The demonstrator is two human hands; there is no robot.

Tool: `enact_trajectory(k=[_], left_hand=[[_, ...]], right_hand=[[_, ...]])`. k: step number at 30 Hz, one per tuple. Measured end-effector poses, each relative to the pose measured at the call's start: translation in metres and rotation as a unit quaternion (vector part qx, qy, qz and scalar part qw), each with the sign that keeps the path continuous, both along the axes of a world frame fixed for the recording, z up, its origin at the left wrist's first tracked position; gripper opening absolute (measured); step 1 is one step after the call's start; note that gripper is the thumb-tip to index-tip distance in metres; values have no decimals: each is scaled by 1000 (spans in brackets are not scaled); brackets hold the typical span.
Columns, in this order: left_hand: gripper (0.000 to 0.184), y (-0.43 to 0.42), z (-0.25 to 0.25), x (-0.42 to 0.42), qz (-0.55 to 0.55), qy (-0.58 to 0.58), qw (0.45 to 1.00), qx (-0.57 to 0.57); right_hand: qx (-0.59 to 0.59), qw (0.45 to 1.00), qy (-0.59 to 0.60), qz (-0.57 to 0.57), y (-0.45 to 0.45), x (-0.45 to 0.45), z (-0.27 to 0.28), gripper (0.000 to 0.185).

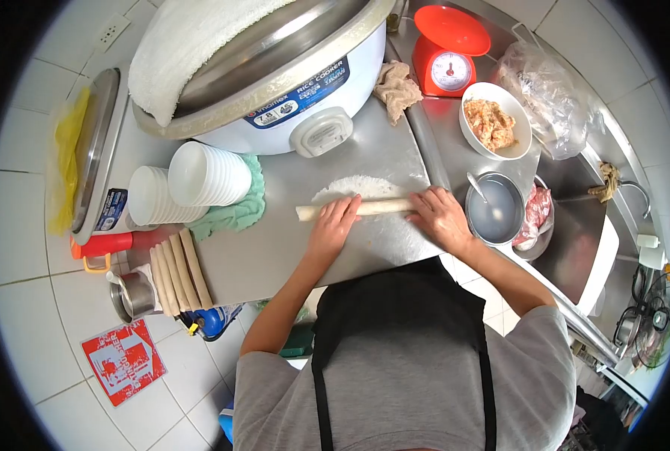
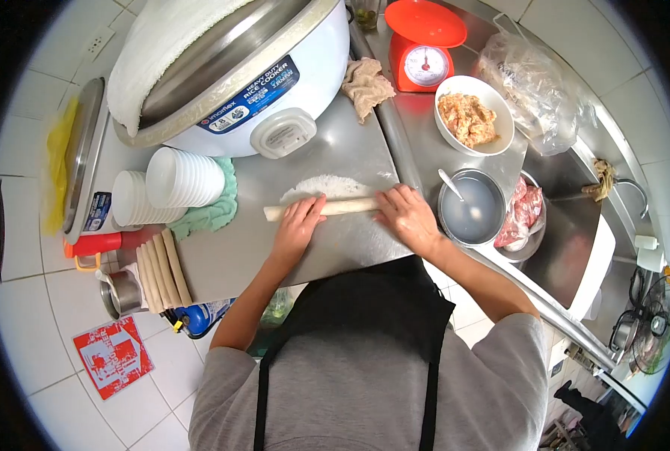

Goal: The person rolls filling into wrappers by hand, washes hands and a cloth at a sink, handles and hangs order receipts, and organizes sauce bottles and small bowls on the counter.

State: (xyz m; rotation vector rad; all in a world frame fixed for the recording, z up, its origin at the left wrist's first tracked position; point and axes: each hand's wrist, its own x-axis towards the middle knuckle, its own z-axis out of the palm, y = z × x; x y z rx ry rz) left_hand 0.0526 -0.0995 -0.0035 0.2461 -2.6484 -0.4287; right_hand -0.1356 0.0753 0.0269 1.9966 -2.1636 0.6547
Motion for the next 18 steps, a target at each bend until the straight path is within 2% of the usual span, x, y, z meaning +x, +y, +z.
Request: enact_trajectory(k=[2,4,7,11,14,18], left_hand=[[47,-1,0,0,-13,-4,1000,3],[47,-7,-1,3,-27,-10,1000,-8],[48,-30,-7,33,11,9,1000,-7],[47,-42,11,65,108,-31,992,-54],[41,-12,14,30,2,17,1000,-19],[43,3,0,-1,23,-9,1000,2]], right_hand=[[-36,998,-41,27,-18,21,7,44],[-66,995,-23,74,-35,35,-15,40],[-51,996,-5,70,-40,31,-29,38],[-15,997,2,72,-36,30,-26,39],[-14,998,-3,60,-40,32,-24,40],[-36,999,7,7,-45,36,-7,39]])
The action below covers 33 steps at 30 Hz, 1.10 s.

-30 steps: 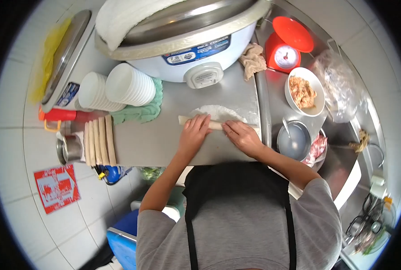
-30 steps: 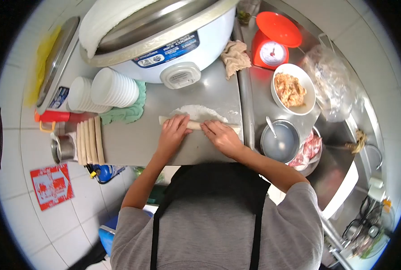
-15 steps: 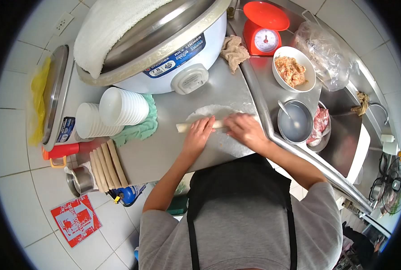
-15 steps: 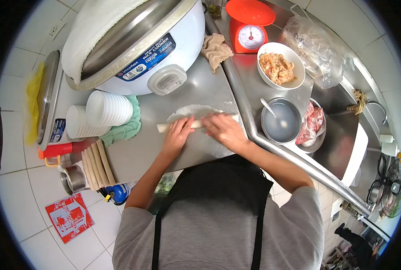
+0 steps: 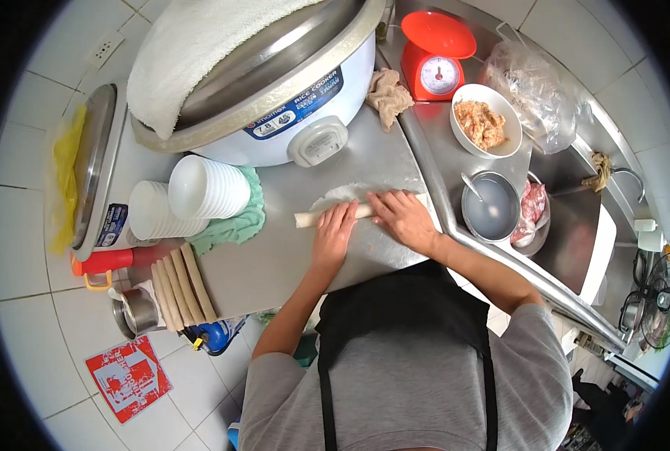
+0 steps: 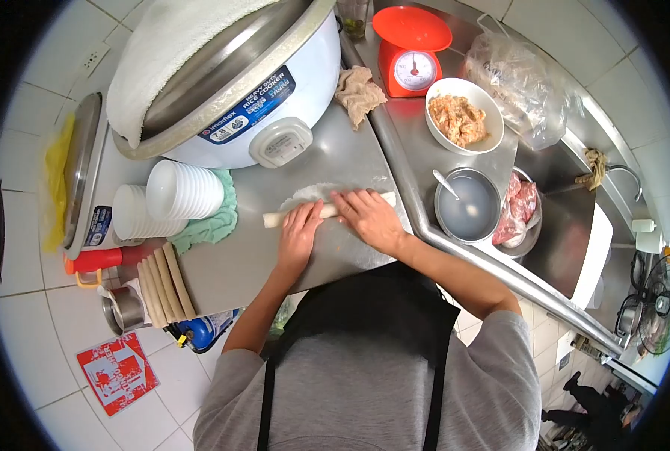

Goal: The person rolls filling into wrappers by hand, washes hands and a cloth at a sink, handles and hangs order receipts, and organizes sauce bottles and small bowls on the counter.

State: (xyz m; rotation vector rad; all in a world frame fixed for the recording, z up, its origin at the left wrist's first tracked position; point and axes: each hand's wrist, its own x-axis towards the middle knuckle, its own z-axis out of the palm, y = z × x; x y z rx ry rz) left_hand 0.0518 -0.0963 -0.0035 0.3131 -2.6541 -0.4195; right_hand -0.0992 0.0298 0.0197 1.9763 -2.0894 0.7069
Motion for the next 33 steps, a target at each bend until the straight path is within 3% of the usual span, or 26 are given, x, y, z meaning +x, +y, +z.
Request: enact_trajectory(k=[4,9,11,15,18,21,25,28,33], left_hand=[[51,-7,-1,-4,0,-47,999,25],[59,3,-1,-12,-8,-22,1000,0],[61,-2,-2,-18,3,-34,999,14],[60,-14,-6,-26,8,-41,998,44],[58,-24,1,-24,10,-17,999,31],[56,-33,-7,-19,3,-34,999,21],[55,-49,-11,-34,-4,-55,998,25],[54,-57,-2,-37,-12,-48,998,35],[47,-61,1,-25,-9,-40,996,81]], right_hand=[[-36,995,9,88,-5,-4,-17,43],[35,992,-66,100,-20,-23,-23,43],[-30,997,-42,54,-19,-16,-12,38],[-64,995,4,76,-22,-23,-20,29],[-1,995,-80,63,-33,-34,-20,26],[33,996,-79,-15,-45,-40,-13,26],[-14,998,-24,50,-45,-43,-19,25],[6,997,-69,30,-48,-50,-20,26],[9,1000,-9,22,-51,-55,-19,30]])
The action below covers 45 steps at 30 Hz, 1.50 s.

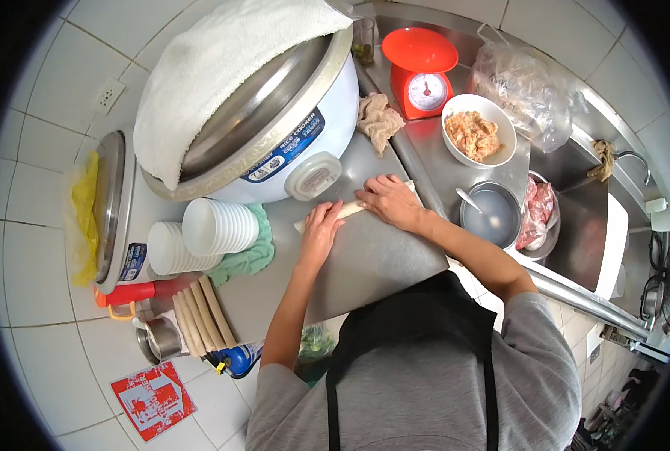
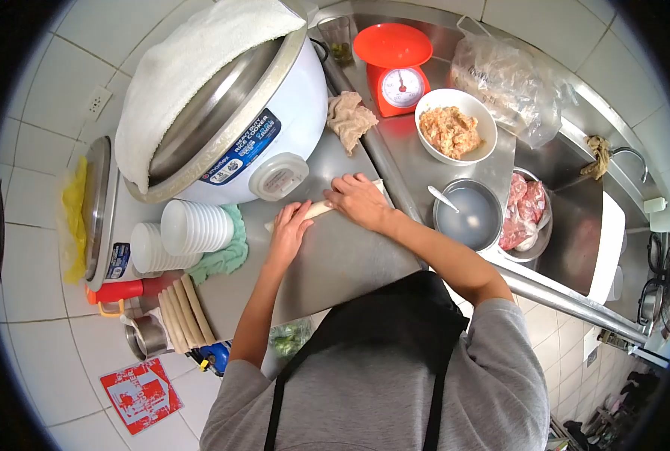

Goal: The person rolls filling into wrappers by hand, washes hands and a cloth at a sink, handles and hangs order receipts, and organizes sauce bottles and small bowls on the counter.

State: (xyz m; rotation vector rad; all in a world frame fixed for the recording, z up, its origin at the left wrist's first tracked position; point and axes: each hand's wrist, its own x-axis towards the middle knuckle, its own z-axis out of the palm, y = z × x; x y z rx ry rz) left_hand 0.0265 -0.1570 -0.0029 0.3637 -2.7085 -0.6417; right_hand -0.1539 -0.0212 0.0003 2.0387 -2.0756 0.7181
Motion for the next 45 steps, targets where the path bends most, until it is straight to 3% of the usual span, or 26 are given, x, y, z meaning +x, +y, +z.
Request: enact_trajectory(k=[8,12,15,16,19,22,25,28,31,32,35,36,39,44,45], left_hand=[[48,54,6,59,-78,-62,995,27],[49,53,22,72,0,-52,998,24],[46,38,19,83,39,-8,998,-47],[43,40,16,84,53,-20,997,-44],[42,46,2,83,87,-5,995,-43],[39,48,-4,83,109,-10,993,-33],[40,51,6,87,104,-36,994,-22],[42,66,16,68,137,-20,989,-53],[46,73,12,12,69,49,996,-42],[47,76,7,8,89,28,994,-62],[47,84,-6,11,119,-21,987,-102],[47,106,-8,33,107,-29,989,-100],[48,113,-5,33,118,-54,988,-82],[55,49,-4,-21,174,-47,972,-151],[55,60,-4,-11,136,-44,981,-128]], right_hand=[[18,990,70,125,75,36,1,40],[93,995,13,37,80,35,14,40],[35,996,17,-84,66,29,17,41],[74,993,-19,-86,65,38,19,46],[4,1000,0,-18,43,91,-8,53],[31,998,-28,57,14,127,-3,59],[58,992,105,49,39,86,-20,54],[85,996,-1,-23,73,46,7,42],[25,995,-17,-91,44,65,19,42],[53,988,-26,-143,27,67,2,47],[125,981,-2,-151,47,85,4,53],[151,980,-55,-116,69,93,6,59],[201,972,-42,-113,73,93,1,60],[166,959,0,-230,-16,36,-5,55],[156,969,22,-193,-2,39,-2,54]])
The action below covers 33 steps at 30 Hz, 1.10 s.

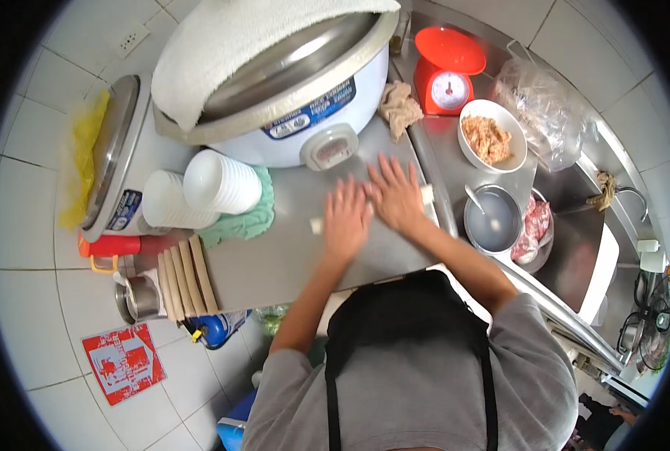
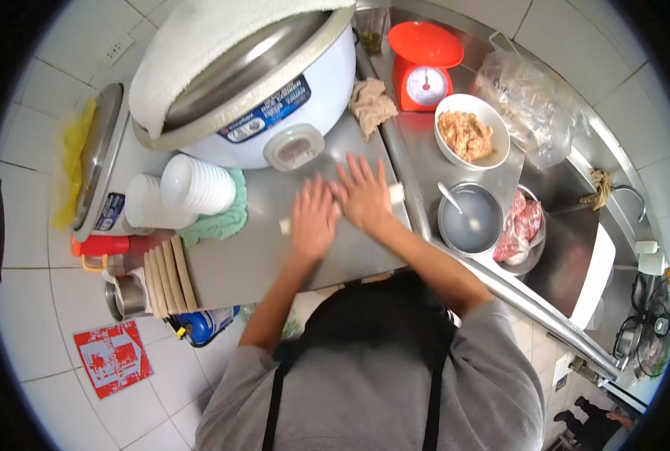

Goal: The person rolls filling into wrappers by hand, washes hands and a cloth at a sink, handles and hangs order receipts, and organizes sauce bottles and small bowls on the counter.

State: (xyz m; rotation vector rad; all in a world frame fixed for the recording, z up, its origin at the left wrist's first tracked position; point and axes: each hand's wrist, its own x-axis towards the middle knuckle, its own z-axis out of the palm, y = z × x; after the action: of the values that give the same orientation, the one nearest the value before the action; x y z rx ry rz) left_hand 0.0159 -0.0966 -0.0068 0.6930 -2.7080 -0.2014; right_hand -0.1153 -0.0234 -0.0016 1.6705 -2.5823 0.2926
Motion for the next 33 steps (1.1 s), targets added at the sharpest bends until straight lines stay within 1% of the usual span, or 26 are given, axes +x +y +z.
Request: enact_trajectory(k=[1,3,6,7,10,11,14,15,18,19,21,22,24,25,26,27,28,30,32,33], left_hand=[[55,27,-3,27,-38,-4,999,30],[56,66,3,65,-67,-54,992,87],[58,55,1,60,-80,-53,993,68],[63,38,-2,48,-82,-17,990,116],[70,10,18,21,-62,-58,995,55],[69,7,20,16,-90,-47,994,50],[66,19,14,-13,-198,-48,974,100],[56,28,14,-25,-176,43,972,152],[41,32,28,-38,-104,-38,976,189],[36,34,32,-39,-112,-8,974,198],[26,36,41,-35,-127,48,967,215],[25,35,53,-33,-113,55,962,241],[23,39,78,-30,-81,68,949,297],[24,39,82,-33,-84,89,941,315],[25,39,85,-36,-86,112,932,334],[27,40,89,-39,-87,135,922,352],[26,44,97,-42,-94,156,913,366],[26,53,114,-49,-110,194,893,392],[29,56,109,-50,-190,282,851,400],[30,59,104,-47,-228,320,826,404]], right_hand=[[-1,999,13,41,32,15,0,52],[-1,994,-56,98,88,38,13,50],[-4,990,-66,126,88,25,9,50],[-29,990,0,137,71,10,15,53],[-55,972,-18,226,57,-27,21,52],[-67,964,-11,256,62,-31,19,45],[22,965,-48,256,67,-35,19,33],[17,965,18,261,65,-35,30,24],[119,970,10,210,68,-47,62,22],[68,964,68,250,75,-53,79,16],[114,964,84,223,88,-62,119,16],[136,964,93,208,95,-66,140,17],[63,986,72,138,117,-73,185,14],[-5,995,-6,95,125,-73,199,12],[-72,993,-83,54,134,-71,210,10],[-139,978,-158,14,140,-67,215,10],[-174,957,-232,22,141,-62,206,12],[-243,894,-375,36,136,-44,164,17],[-243,802,-544,33,130,-25,143,22],[-283,761,-579,69,126,-15,141,23]])
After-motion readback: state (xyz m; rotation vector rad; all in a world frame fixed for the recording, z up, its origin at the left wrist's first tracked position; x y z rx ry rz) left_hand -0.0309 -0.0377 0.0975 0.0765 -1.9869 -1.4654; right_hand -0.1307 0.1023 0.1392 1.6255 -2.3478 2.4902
